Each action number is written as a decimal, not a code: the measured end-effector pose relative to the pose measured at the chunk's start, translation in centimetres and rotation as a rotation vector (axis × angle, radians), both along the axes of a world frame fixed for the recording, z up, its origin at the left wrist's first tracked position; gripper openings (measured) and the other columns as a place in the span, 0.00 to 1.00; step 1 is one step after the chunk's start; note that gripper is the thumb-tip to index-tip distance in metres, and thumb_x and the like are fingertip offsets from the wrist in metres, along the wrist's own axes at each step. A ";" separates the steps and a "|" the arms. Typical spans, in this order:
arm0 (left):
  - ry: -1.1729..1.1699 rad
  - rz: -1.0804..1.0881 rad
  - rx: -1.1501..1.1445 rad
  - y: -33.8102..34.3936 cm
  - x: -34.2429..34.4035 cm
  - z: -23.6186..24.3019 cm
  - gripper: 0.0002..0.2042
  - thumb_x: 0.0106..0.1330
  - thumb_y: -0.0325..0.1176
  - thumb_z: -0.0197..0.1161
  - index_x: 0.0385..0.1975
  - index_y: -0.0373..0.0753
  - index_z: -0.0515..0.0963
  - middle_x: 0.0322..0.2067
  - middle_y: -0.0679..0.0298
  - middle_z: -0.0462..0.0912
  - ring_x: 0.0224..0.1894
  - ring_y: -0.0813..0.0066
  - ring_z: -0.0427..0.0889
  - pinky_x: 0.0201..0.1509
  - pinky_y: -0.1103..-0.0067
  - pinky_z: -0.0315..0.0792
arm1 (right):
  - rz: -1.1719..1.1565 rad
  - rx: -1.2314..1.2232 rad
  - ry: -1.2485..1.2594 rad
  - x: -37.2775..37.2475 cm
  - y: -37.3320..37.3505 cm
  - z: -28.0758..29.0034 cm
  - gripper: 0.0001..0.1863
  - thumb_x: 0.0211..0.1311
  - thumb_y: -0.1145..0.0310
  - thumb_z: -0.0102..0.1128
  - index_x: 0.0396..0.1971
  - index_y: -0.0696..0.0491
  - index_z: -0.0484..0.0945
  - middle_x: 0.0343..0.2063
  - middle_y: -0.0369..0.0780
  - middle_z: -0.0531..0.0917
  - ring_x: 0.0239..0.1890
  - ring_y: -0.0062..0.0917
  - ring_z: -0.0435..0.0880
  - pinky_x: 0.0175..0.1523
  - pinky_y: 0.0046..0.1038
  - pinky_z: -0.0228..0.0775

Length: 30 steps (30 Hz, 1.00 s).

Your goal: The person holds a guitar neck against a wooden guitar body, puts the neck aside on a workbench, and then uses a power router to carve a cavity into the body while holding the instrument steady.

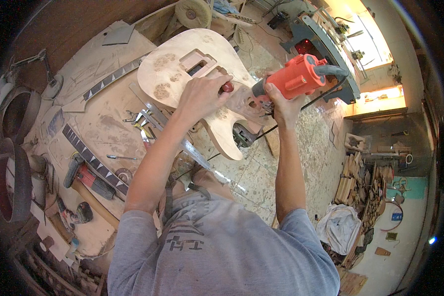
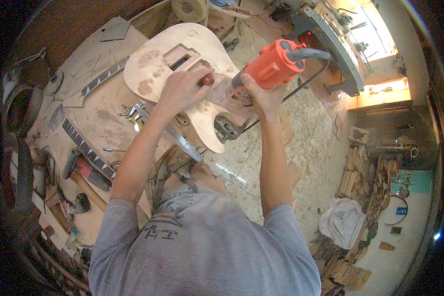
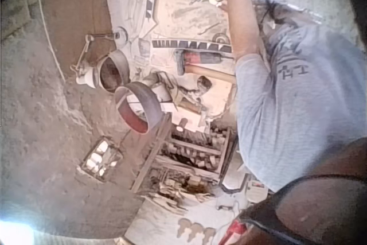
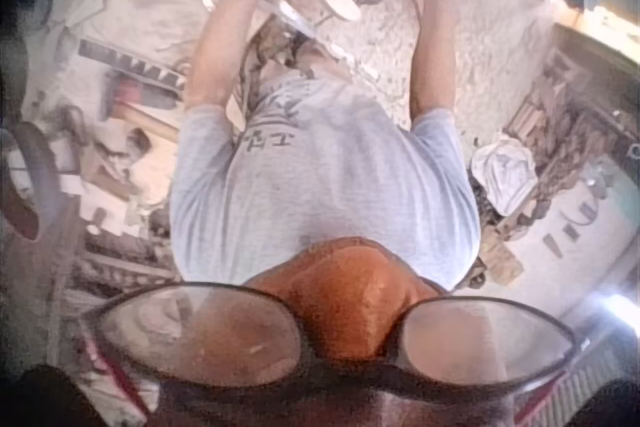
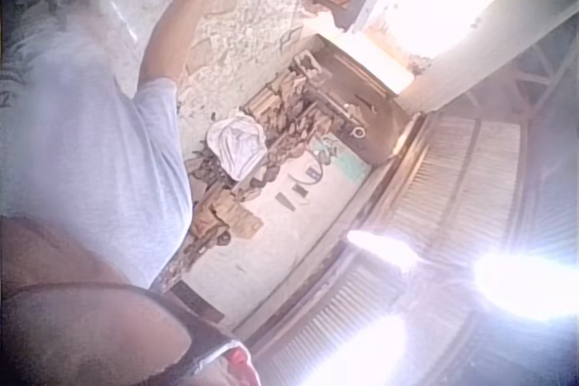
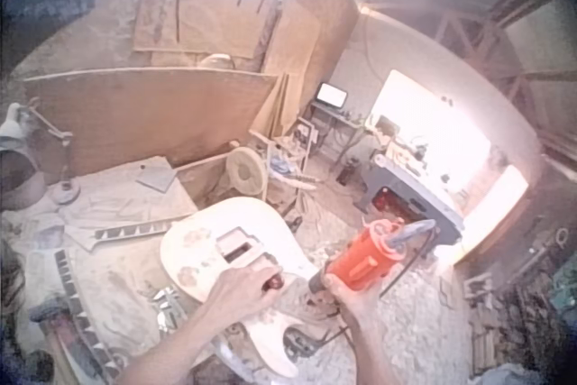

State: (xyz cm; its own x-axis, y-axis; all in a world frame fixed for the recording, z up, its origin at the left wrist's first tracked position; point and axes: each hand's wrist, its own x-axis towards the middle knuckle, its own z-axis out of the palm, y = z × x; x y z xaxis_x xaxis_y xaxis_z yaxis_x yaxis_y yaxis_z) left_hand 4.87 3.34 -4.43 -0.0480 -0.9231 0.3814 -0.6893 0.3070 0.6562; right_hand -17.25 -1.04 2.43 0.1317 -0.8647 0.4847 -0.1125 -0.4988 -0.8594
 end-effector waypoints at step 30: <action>0.019 -0.005 0.080 -0.2 0.0 0.8 0.14 0.69 0.42 0.64 0.47 0.42 0.84 0.32 0.49 0.88 0.37 0.47 0.88 0.44 0.58 0.81 | -0.030 0.066 -0.001 0.0 0.3 0.3 0.40 0.53 0.64 0.83 0.63 0.57 0.71 0.46 0.42 0.88 0.47 0.27 0.88 0.55 0.32 0.82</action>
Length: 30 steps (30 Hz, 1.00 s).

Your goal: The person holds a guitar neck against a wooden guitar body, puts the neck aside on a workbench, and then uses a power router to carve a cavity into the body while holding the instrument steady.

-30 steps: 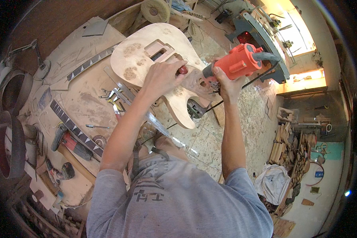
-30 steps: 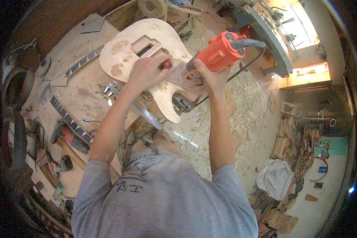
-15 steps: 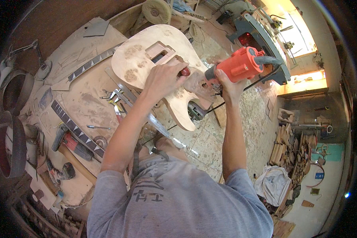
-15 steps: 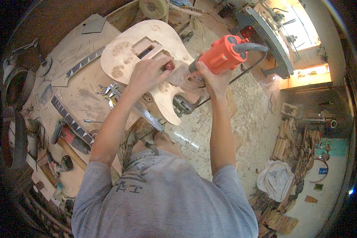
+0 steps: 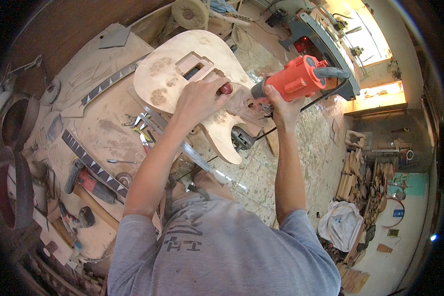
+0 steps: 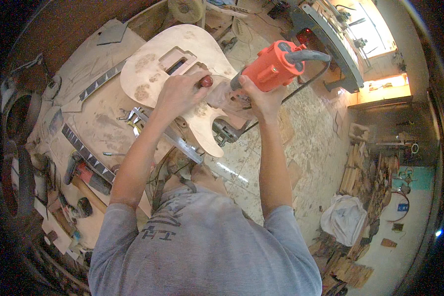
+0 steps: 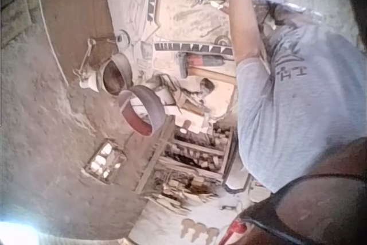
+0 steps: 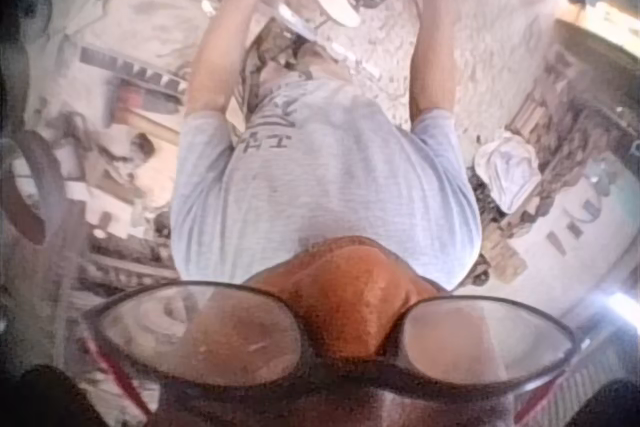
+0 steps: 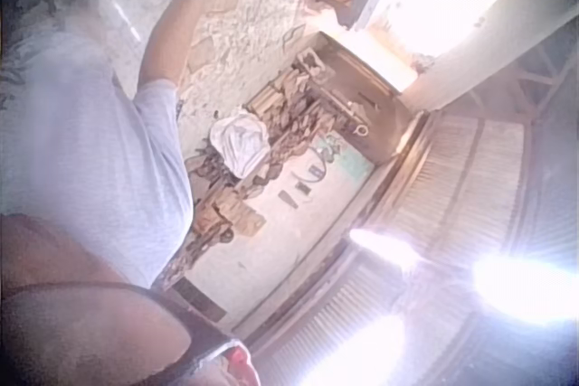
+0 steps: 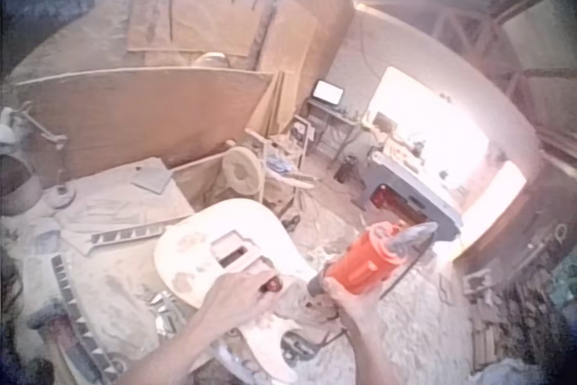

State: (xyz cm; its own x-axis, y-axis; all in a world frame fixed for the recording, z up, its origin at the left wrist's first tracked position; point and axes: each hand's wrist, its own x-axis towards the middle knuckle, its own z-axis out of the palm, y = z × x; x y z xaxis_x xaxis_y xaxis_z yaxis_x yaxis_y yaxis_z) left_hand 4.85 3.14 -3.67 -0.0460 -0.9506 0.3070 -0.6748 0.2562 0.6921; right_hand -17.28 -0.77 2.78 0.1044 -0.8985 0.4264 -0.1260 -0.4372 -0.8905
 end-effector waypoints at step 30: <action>0.096 -0.014 -0.054 -0.1 0.2 -0.5 0.14 0.63 0.40 0.68 0.41 0.37 0.85 0.30 0.45 0.87 0.36 0.44 0.88 0.44 0.58 0.80 | 0.010 -0.036 -0.041 0.4 0.5 -0.5 0.40 0.51 0.68 0.86 0.63 0.56 0.73 0.48 0.38 0.85 0.48 0.24 0.87 0.56 0.32 0.82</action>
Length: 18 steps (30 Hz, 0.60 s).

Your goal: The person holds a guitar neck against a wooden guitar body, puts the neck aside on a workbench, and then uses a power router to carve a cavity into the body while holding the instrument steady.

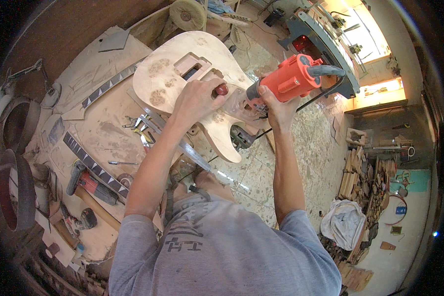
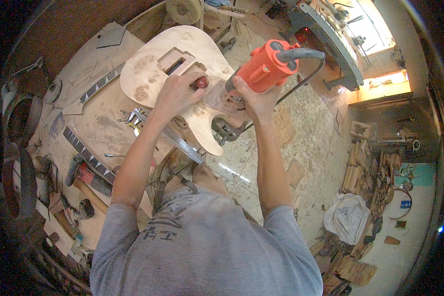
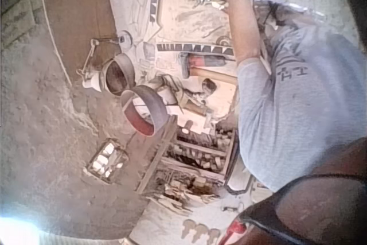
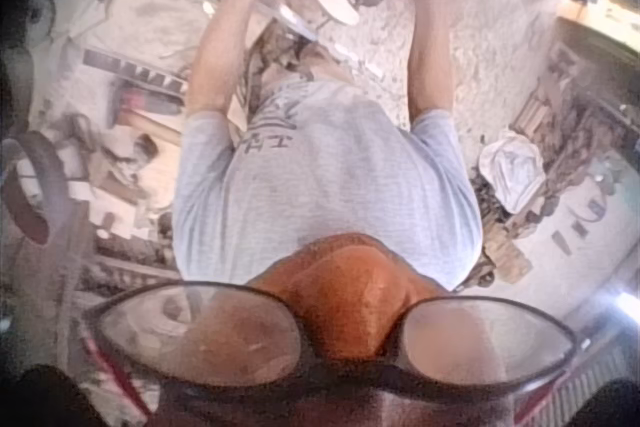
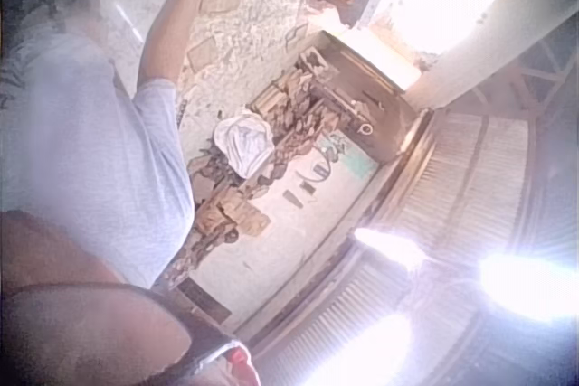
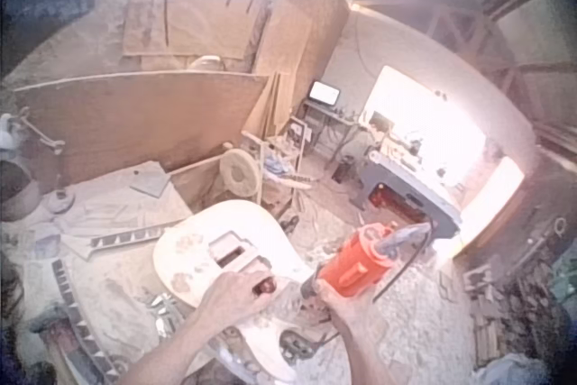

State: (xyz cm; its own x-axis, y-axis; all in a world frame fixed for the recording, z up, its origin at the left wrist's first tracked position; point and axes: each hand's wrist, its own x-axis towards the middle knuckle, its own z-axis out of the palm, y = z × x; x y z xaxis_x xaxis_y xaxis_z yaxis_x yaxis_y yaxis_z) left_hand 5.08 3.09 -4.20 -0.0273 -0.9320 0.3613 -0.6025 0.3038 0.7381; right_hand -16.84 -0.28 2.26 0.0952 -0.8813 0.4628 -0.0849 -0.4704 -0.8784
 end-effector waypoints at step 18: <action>0.082 -0.005 0.002 0.1 0.1 0.1 0.14 0.56 0.36 0.70 0.39 0.36 0.88 0.31 0.47 0.88 0.35 0.48 0.89 0.45 0.64 0.82 | 0.051 0.041 -0.035 0.4 0.8 0.1 0.47 0.49 0.67 0.86 0.69 0.54 0.69 0.59 0.37 0.80 0.53 0.23 0.84 0.58 0.31 0.81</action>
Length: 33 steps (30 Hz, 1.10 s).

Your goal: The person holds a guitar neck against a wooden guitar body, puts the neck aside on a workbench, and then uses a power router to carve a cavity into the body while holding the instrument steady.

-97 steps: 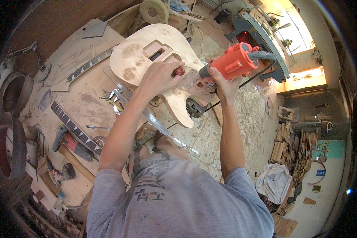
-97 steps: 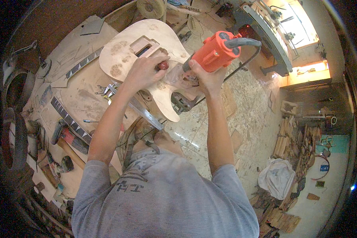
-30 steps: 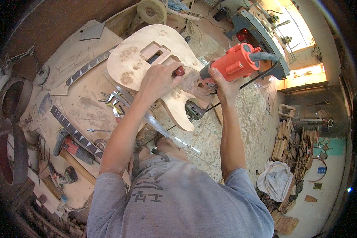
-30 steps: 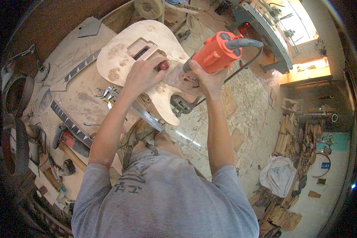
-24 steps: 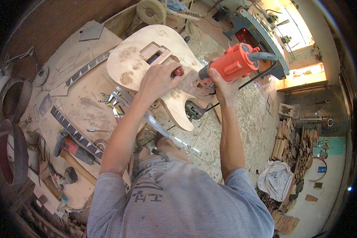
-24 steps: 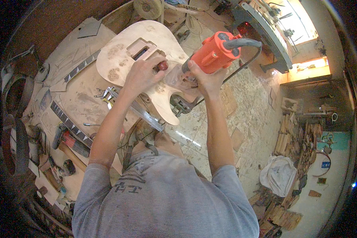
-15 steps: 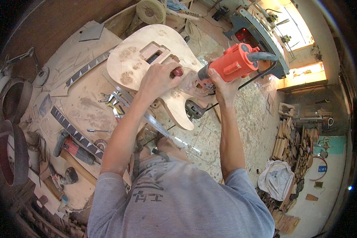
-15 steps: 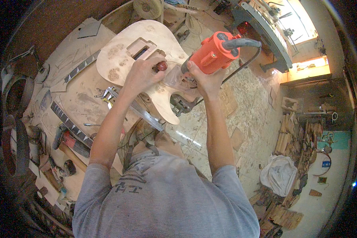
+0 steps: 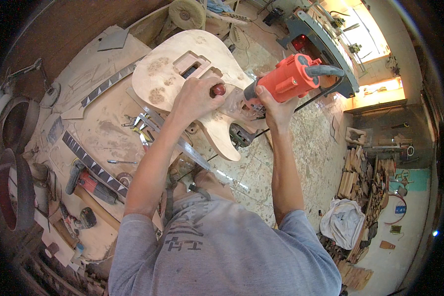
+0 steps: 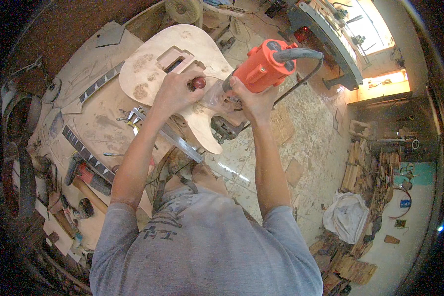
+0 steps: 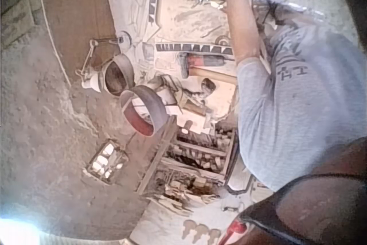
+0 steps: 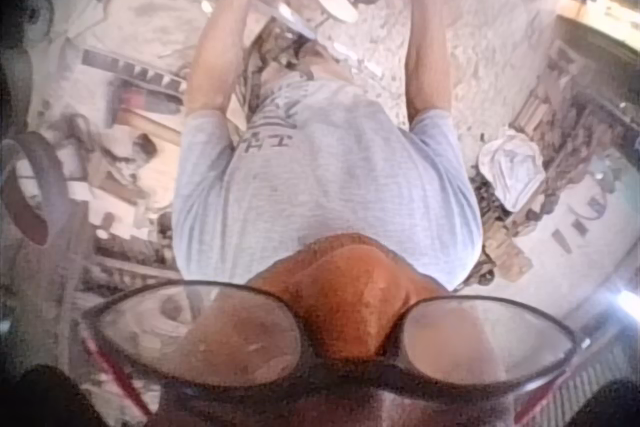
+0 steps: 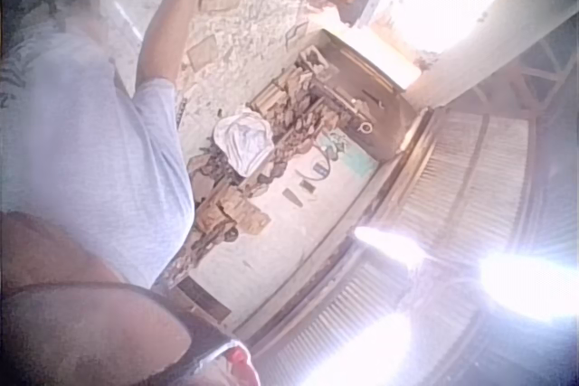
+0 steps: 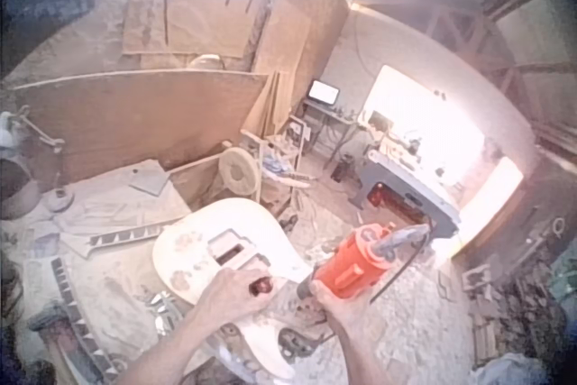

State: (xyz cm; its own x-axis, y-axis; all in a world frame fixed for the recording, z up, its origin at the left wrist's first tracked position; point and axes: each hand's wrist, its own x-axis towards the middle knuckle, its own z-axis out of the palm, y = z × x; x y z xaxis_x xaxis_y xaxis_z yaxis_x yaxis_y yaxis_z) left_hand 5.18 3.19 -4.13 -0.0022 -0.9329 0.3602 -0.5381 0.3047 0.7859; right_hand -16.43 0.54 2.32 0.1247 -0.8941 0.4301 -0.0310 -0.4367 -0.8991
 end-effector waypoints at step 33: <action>0.017 -0.050 -0.040 0.1 0.7 0.2 0.16 0.52 0.32 0.69 0.40 0.34 0.89 0.28 0.51 0.88 0.31 0.56 0.90 0.42 0.70 0.83 | -0.074 0.014 0.010 1.0 2.1 -0.2 0.42 0.49 0.71 0.85 0.66 0.54 0.72 0.58 0.37 0.81 0.53 0.21 0.84 0.58 0.31 0.81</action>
State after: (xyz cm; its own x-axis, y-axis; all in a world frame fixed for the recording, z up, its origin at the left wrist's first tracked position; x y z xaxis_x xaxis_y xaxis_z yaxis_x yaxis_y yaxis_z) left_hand 5.85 3.33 -3.93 -0.0418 -0.9167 0.3974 -0.5084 0.3619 0.7814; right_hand -15.43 2.65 2.13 0.0618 -0.9072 0.4161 -0.0718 -0.4198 -0.9048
